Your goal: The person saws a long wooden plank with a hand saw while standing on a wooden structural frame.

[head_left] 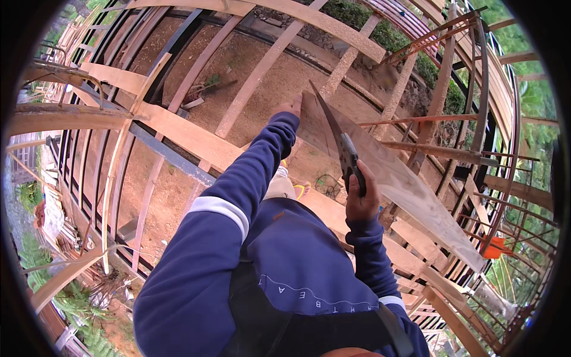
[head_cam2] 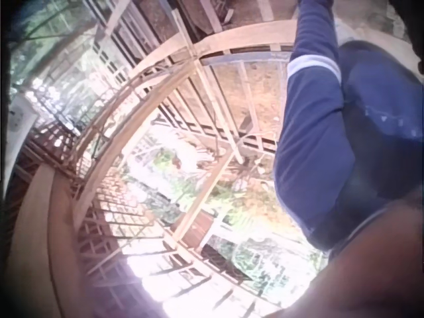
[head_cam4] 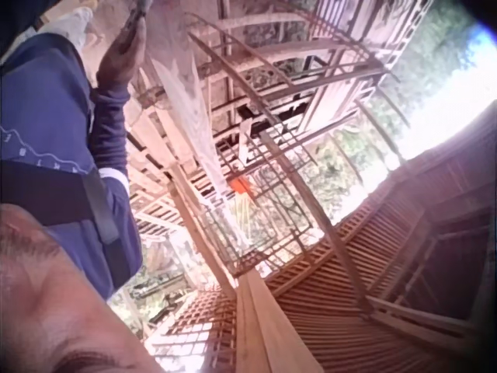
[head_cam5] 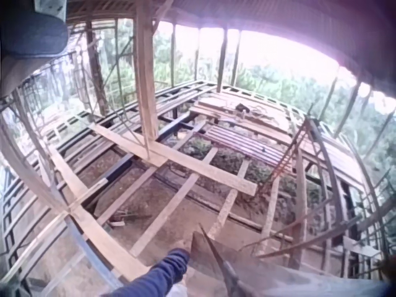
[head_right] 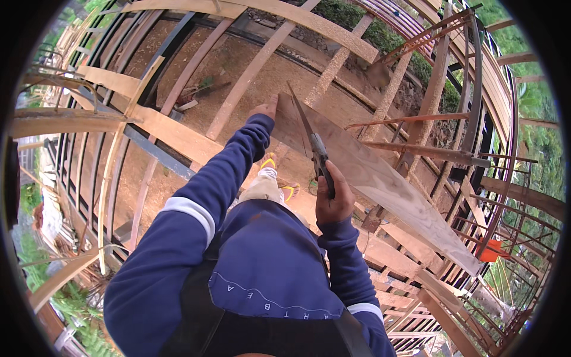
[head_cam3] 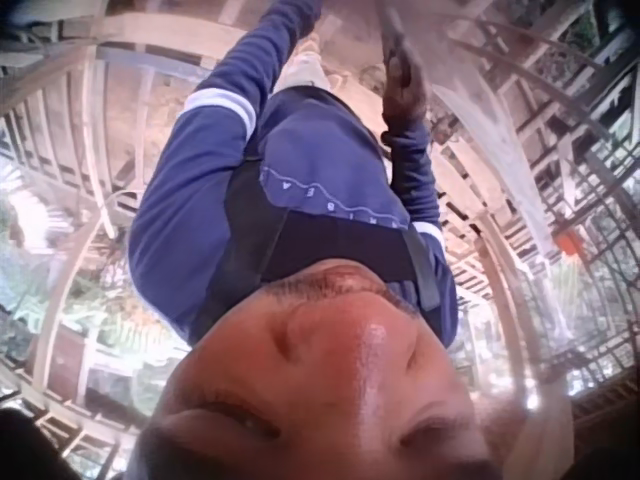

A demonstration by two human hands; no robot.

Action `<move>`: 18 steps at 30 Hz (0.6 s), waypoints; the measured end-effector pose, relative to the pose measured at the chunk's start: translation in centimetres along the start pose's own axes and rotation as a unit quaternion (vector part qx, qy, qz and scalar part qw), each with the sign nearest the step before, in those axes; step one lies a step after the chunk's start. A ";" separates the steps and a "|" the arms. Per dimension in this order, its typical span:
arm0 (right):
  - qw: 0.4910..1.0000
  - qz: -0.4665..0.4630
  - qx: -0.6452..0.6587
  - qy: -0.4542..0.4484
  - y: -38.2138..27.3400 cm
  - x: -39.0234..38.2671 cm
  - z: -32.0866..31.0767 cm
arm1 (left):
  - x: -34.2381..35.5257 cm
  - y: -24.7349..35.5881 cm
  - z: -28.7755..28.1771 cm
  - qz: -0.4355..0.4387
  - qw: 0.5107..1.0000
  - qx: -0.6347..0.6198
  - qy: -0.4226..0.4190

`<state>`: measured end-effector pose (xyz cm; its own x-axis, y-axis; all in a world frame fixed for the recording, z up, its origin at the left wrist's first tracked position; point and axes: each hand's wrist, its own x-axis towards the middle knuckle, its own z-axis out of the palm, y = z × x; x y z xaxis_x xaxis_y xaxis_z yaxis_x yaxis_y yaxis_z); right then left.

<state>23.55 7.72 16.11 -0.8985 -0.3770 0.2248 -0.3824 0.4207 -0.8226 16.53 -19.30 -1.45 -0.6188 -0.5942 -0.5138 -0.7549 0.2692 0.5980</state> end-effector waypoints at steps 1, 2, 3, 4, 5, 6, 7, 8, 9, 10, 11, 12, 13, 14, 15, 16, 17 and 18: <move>1.000 0.001 -0.001 0.000 0.0 -0.4 -0.2 | -0.6 0.4 -0.2 -0.001 1.000 0.008 0.002; 1.000 -0.007 -0.006 0.004 0.1 -0.8 -0.4 | -1.1 0.9 -0.4 -0.002 1.000 0.015 0.005; 1.000 -0.014 -0.010 0.008 0.3 -1.1 -0.5 | -1.3 1.2 -0.5 -0.002 1.000 0.015 0.003; 1.000 -0.014 -0.009 0.008 0.3 -1.2 -0.3 | -1.4 1.4 -0.8 -0.005 1.000 0.023 -0.005; 1.000 -0.018 -0.010 0.010 0.3 -1.4 -0.2 | -1.5 1.4 -1.0 -0.007 0.999 0.031 -0.013; 1.000 -0.021 -0.012 0.012 0.4 -1.5 -0.2 | -1.2 1.2 -0.7 -0.007 0.999 0.032 -0.014; 1.000 -0.020 -0.010 0.011 0.3 -1.4 -0.2 | -0.9 0.9 -0.6 0.002 0.998 0.054 -0.015; 0.999 0.042 0.007 -0.024 0.2 -1.0 -0.2 | -0.4 0.7 -0.5 0.011 0.997 0.076 -0.017; 0.993 0.104 0.024 -0.059 0.2 -0.5 -0.1 | 0.1 0.6 -0.5 0.010 0.997 0.077 -0.017; 0.992 0.109 0.020 -0.058 0.4 0.0 0.2 | 0.2 0.7 -0.2 0.008 0.995 0.094 -0.016; 0.993 0.094 0.007 -0.064 0.5 1.0 0.7 | 0.6 0.8 -0.1 0.005 0.994 0.110 -0.011; 0.994 0.079 -0.006 -0.071 0.3 1.5 1.0 | 0.9 0.8 0.1 0.004 0.994 0.109 -0.012; 0.997 0.053 0.000 -0.062 -0.4 1.9 1.1 | 1.5 0.6 0.0 -0.001 0.993 0.119 -0.014; 0.997 0.051 0.003 -0.065 -0.3 1.7 0.9 | 1.8 0.3 -0.2 -0.007 0.991 0.129 -0.015; 0.995 0.069 0.023 -0.069 -0.3 1.1 0.4 | 2.0 -0.3 -0.3 -0.011 0.992 0.129 -0.011; 0.993 0.092 0.036 -0.069 0.0 0.2 -0.3 | 1.3 -0.4 0.1 -0.004 0.994 0.108 -0.011; 0.997 0.051 0.002 -0.056 -0.3 -0.4 -1.2 | 0.7 0.2 0.1 0.006 0.996 0.084 -0.008; 0.997 0.050 -0.001 -0.057 -0.6 -0.9 -1.9 | 0.0 0.7 0.0 0.006 0.997 0.082 -0.010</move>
<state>24.16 9.35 17.37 -0.9021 -0.4238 0.0807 -0.2923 0.4629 -0.8368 16.06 -19.11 -1.04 -0.6312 -0.5755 -0.5199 -0.7715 0.3969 0.4973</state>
